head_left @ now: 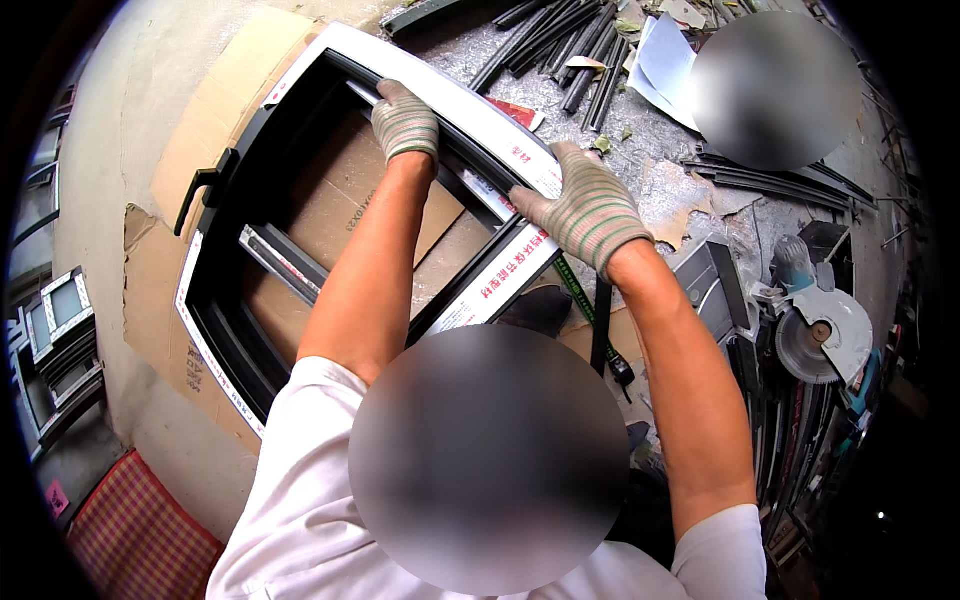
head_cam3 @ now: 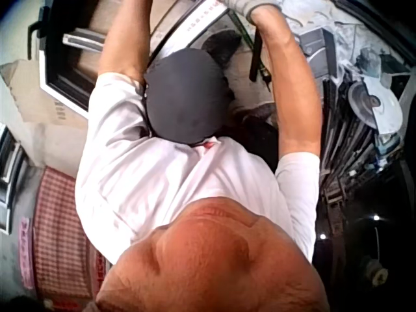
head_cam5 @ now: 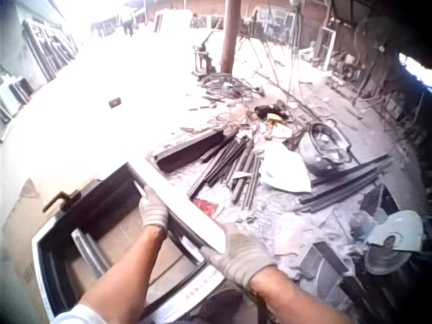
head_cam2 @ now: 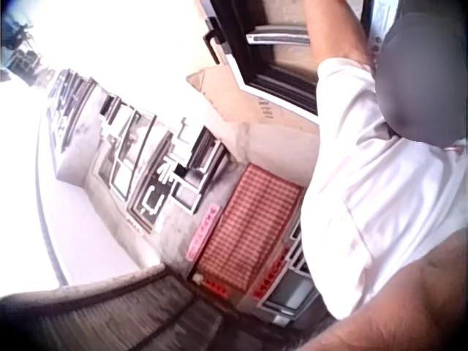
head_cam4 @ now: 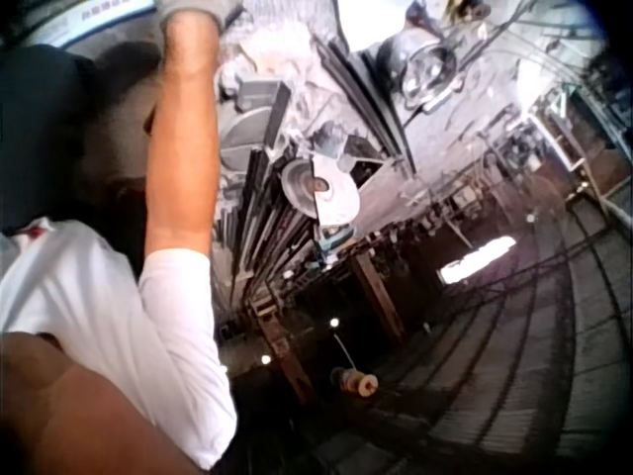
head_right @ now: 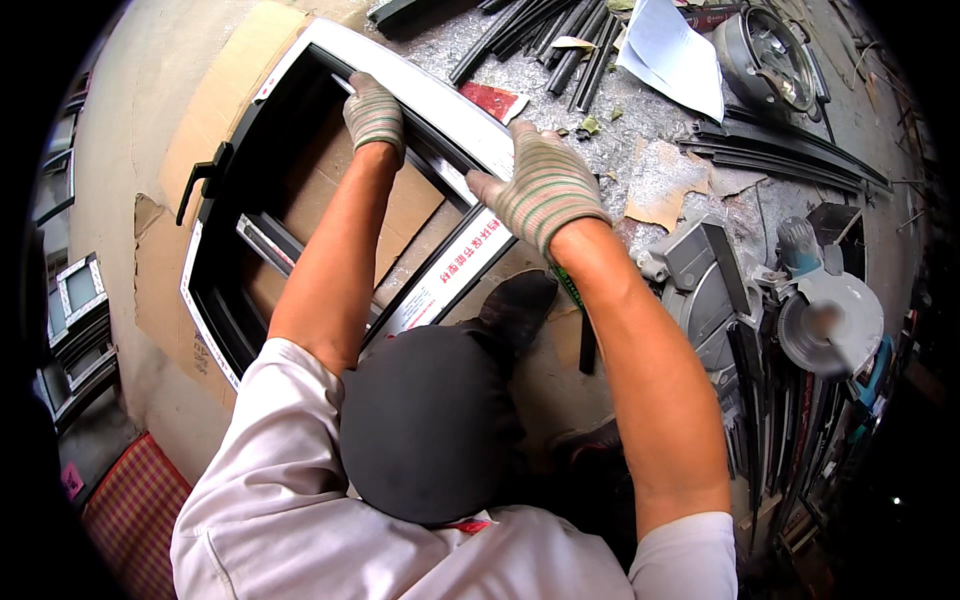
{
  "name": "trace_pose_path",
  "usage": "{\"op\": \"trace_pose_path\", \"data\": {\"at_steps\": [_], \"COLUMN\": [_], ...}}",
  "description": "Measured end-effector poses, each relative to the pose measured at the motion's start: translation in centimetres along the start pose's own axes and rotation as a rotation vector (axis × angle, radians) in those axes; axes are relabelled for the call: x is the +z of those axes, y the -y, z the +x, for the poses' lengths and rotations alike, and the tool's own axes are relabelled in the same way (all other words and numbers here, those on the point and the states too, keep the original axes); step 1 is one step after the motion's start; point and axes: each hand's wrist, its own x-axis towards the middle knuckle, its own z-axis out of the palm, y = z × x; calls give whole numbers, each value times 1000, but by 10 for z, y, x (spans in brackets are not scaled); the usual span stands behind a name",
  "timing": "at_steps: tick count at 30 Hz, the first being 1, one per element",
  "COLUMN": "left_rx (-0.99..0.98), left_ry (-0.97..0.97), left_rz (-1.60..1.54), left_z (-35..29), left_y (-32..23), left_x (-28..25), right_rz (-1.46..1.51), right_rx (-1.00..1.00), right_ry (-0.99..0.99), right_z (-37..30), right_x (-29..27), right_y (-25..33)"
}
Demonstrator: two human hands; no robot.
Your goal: The person measures and cuts black plastic window frame profiles using a miter saw, then fits the cut pieces into a white window frame. The person repeats the process for multiple pieces, checking fit and alignment.
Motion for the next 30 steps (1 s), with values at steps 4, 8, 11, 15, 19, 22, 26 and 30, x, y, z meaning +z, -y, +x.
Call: {"op": "trace_pose_path", "data": {"at_steps": [4, 8, 11, 15, 19, 22, 26, 30], "left_rx": [5, 75, 84, 75, 64, 42, 55, 98], "left_ry": [-49, -55, -38, -76, -29, 2, 26, 67], "left_rz": [67, 84, 170, 133, 216, 270, 317, 286], "left_z": [4, 8, 10, 44, 46, 47, 50, 46], "left_y": [-1, -1, 2, 7, -11, -18, -21, -24], "left_x": [0, 1, 2, -5, -5, -10, -11, -15], "right_rz": [-78, -120, -149, -183, -250, -270, -274, -263], "right_rx": [28, 67, 77, 66, 69, 65, 34, 66], "right_ry": [14, 64, 32, 65, 91, 165, 165, 189], "right_z": [-1, 2, 3, 4, 8, 10, 13, 12], "right_x": [-3, -7, -2, -5, -7, -15, -15, -18], "right_y": [13, 17, 13, 21, 17, 23, 19, 24]}}
